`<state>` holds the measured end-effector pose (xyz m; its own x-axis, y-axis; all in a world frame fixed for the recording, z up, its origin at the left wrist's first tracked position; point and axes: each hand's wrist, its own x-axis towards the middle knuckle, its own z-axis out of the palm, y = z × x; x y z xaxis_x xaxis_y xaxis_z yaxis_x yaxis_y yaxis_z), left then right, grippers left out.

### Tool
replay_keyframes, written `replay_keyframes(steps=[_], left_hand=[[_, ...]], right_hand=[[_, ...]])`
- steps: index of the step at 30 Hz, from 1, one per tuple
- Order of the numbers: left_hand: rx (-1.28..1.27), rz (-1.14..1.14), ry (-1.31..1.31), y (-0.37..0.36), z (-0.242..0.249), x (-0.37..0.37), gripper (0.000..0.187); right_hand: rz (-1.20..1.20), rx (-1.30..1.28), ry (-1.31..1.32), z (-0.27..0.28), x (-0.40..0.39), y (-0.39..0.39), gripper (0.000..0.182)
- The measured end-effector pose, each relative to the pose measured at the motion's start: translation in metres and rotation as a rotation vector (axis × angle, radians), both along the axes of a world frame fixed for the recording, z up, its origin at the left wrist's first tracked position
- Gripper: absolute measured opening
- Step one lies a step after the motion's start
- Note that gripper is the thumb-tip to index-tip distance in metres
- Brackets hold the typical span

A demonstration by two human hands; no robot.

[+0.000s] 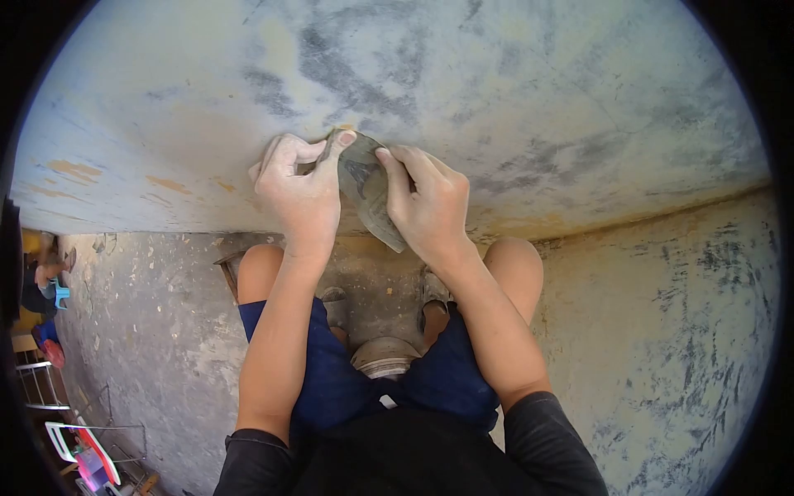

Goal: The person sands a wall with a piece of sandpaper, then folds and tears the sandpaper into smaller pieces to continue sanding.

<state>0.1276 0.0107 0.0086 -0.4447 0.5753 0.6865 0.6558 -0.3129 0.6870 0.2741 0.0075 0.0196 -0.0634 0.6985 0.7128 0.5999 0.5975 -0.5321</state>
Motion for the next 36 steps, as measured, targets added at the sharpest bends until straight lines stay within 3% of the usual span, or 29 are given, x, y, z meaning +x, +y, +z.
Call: replay_keyframes(steps=[4, 6, 10, 12, 15, 22, 25, 31, 36], left_hand=[[0.017, -0.021, 0.002, 0.002, 0.005, -0.013, 0.034], [-0.107, -0.054, -0.29, -0.002, 0.011, -0.019, 0.036], [-0.182, -0.206, -0.569, -0.004, 0.011, -0.007, 0.037], [-0.131, -0.137, -0.275, -0.003, 0.001, -0.001, 0.036], [-0.016, -0.083, -0.204, 0.002, 0.002, -0.009, 0.038], [-0.043, -0.124, -0.306, 0.003, 0.001, -0.009, 0.035], [-0.006, -0.033, -0.069, -0.001, 0.002, -0.005, 0.035], [-0.005, -0.055, -0.255, 0.003, 0.002, -0.011, 0.036], [0.015, -0.037, -0.062, 0.001, 0.001, 0.001, 0.036]], right_hand=[[0.005, 0.064, -0.006, -0.001, -0.013, 0.003, 0.005], [0.061, 0.08, -0.049, 0.002, -0.021, 0.005, 0.002], [0.074, 0.112, -0.032, 0.001, -0.008, 0.006, 0.002], [0.028, 0.062, -0.011, -0.003, -0.002, 0.003, 0.003], [0.06, 0.114, 0.001, -0.002, -0.012, 0.005, 0.003], [0.07, 0.127, -0.001, 0.001, -0.009, 0.008, 0.002], [0.017, 0.09, -0.004, 0.0, -0.009, 0.004, 0.002], [0.072, 0.084, -0.041, 0.006, -0.014, 0.004, 0.003], [0.01, 0.076, -0.006, 0.002, -0.003, 0.002, 0.002]])
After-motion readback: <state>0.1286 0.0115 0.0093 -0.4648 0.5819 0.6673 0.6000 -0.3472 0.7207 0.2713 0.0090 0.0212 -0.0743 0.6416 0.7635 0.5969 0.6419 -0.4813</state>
